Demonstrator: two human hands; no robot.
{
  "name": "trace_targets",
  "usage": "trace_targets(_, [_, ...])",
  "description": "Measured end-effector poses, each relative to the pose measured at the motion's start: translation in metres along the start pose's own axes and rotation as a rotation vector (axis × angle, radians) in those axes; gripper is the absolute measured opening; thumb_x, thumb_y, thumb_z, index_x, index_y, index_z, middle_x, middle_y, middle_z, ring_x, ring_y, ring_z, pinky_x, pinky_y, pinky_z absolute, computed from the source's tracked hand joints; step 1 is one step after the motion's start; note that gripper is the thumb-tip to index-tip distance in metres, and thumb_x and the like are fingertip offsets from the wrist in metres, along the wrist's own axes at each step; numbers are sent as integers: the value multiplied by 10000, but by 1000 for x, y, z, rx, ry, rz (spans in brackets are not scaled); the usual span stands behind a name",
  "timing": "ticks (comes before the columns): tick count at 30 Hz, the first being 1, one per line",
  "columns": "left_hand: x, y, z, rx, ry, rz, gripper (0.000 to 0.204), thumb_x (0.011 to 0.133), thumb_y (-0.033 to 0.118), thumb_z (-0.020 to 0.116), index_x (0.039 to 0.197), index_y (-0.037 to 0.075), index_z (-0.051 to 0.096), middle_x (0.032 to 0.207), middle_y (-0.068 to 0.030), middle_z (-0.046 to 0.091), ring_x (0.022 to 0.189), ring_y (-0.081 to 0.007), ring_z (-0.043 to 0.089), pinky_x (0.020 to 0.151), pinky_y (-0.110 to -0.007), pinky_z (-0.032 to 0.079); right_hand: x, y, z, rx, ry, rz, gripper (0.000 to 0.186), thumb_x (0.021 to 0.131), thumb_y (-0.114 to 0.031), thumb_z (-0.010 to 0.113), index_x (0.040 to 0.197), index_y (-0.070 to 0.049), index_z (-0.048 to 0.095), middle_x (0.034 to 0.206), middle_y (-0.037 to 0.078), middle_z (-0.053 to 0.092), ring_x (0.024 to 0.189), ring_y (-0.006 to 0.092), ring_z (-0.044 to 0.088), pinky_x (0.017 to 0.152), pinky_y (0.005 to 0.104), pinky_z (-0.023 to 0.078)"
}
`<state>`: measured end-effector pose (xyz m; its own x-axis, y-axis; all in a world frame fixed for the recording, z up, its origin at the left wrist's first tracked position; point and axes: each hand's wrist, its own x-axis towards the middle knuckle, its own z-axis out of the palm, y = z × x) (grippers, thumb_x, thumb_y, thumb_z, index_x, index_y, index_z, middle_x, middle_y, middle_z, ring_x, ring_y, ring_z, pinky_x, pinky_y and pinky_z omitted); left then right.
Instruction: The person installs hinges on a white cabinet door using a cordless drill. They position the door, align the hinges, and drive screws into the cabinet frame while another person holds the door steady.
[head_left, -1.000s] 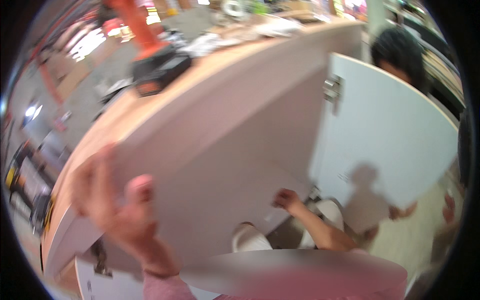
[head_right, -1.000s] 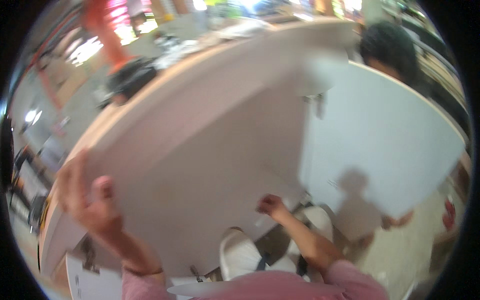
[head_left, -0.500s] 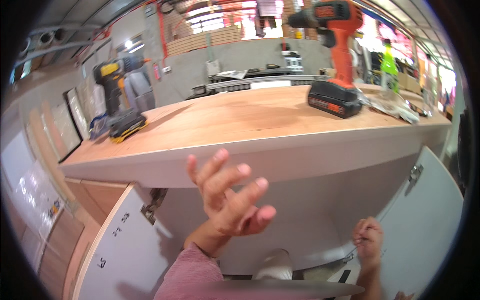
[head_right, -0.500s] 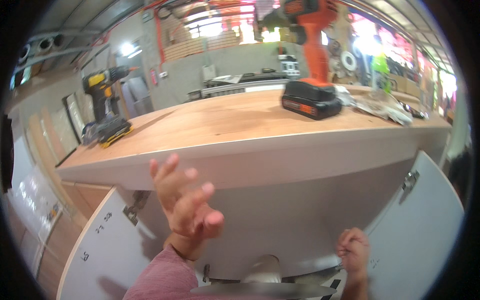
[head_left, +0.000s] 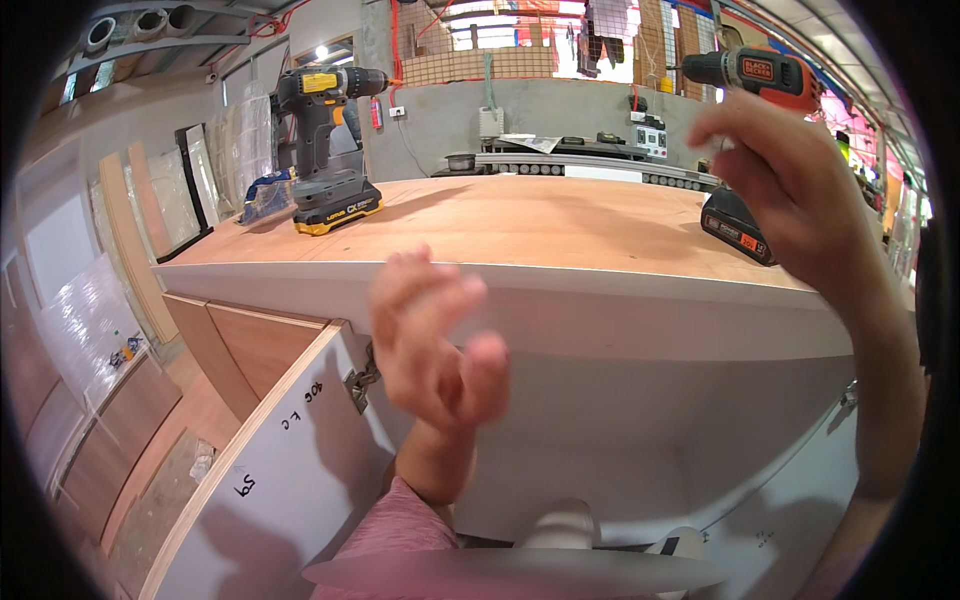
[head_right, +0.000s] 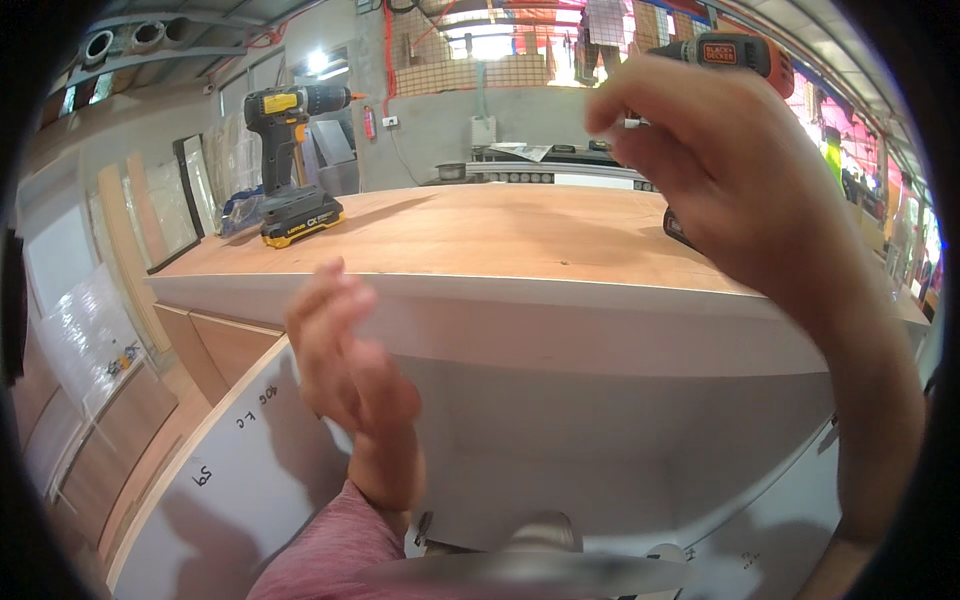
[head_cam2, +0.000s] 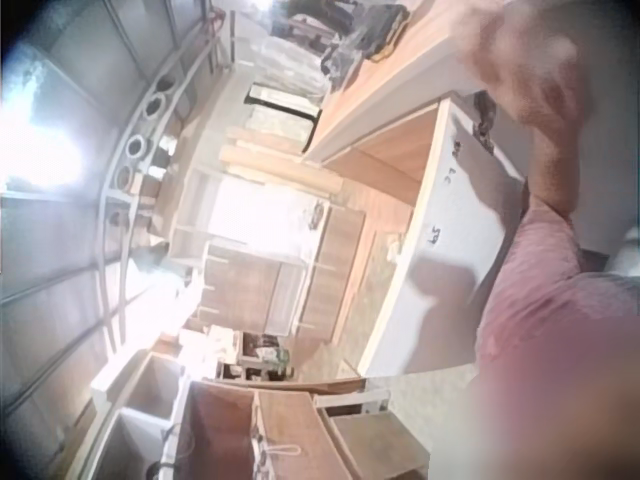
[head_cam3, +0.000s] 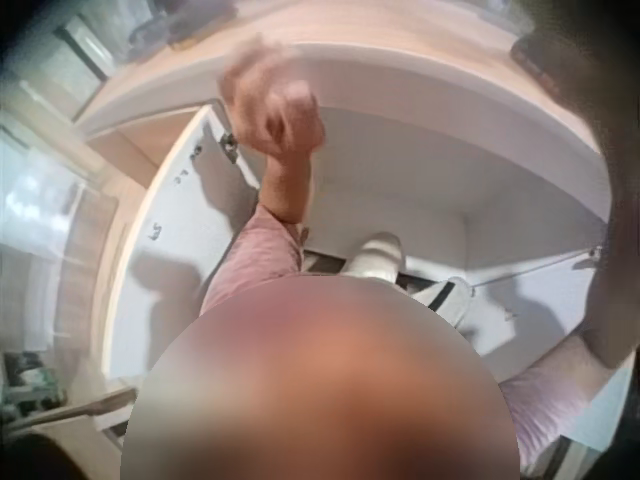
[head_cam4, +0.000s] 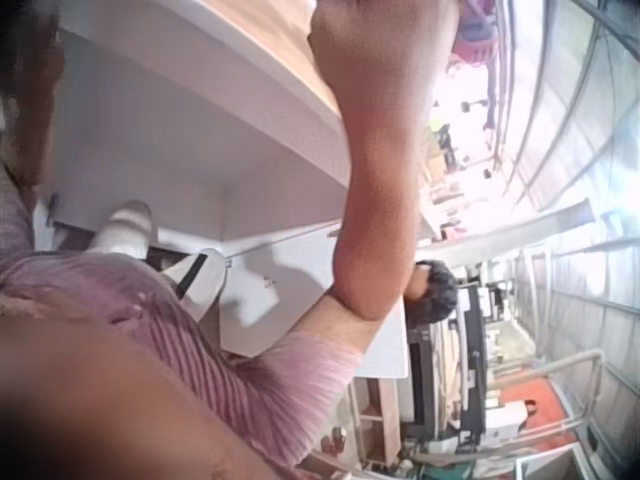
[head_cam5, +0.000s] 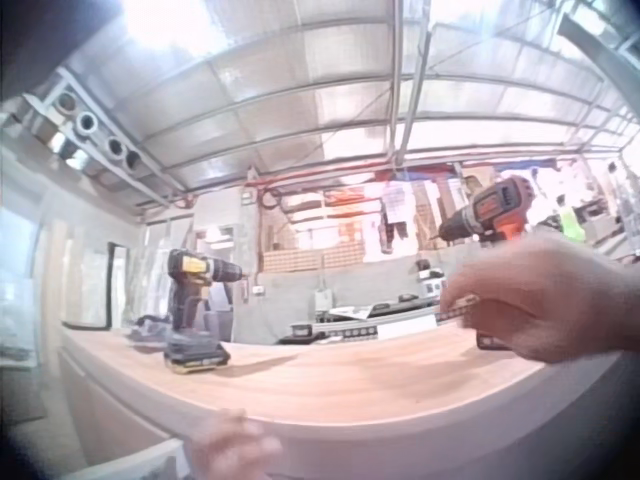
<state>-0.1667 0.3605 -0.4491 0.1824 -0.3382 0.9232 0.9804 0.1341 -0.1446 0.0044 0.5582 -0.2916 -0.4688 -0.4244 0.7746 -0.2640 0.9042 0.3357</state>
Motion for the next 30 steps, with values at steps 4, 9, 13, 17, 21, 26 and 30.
trace_targets(4, [50, -34, 1, 86, 63, -292, 255, 955, 46, 519, 1177, -47, 603, 1102, -160, 625, 1067, -236, 589, 953, -325, 441, 52, 12, 17, -278, 53, -227, 109, 853, -97, 673, 883, -35, 589, 723, 121, 590, 673, 313, 605, 615, 404, 454])
trace_targets(9, [128, -79, 15, 258, 123, -591, 668, 875, 320, 649, 1385, -47, 422, 1384, -257, 397, 1223, -318, 478, 1033, -395, 395, 29, -8, 28, -163, 75, -150, 180, 845, -165, 720, 826, -45, 587, 683, 110, 574, 601, 311, 561, 564, 393, 423])
trace_targets(13, [172, -114, 23, 577, 40, -839, 908, 820, 363, 667, 1482, -65, 217, 1473, -297, 256, 1365, -391, 333, 1114, -450, 333, -32, -44, 34, 17, 224, -168, 311, 869, -309, 719, 772, -39, 599, 637, 69, 519, 525, 231, 487, 498, 348, 356])
trace_targets(17, [189, -161, 32, 917, 5, -947, 872, 790, 357, 735, 1423, -89, 335, 1437, -295, 364, 1276, -356, 459, 1029, -431, 417, -89, -63, 35, 149, 231, -58, 299, 837, -322, 755, 743, -70, 626, 565, 41, 447, 474, 222, 467, 436, 341, 344])
trace_targets(21, [180, -221, 13, 706, -109, -925, 619, 759, 276, 806, 1212, -64, 556, 1168, -191, 571, 1022, -251, 596, 896, -392, 473, -129, -59, 49, 306, 198, 49, 329, 845, -361, 751, 737, -72, 636, 554, 26, 445, 456, 191, 449, 424, 318, 320])
trace_targets(26, [171, -279, -12, 460, -274, -846, 333, 744, 205, 842, 970, -1, 710, 892, -69, 708, 778, -176, 644, 731, -360, 497, -175, -48, 58, 421, 237, 220, 345, 857, -379, 743, 728, -75, 643, 541, 5, 457, 439, 157, 438, 416, 296, 314])
trace_targets(30, [167, -283, -15, 607, -207, -810, 341, 709, 218, 863, 935, -3, 735, 855, -68, 726, 767, -178, 660, 720, -339, 505, -203, -41, 64, 458, 268, 291, 331, 859, -354, 744, 735, -64, 642, 548, 8, 481, 442, 145, 446, 415, 279, 322])
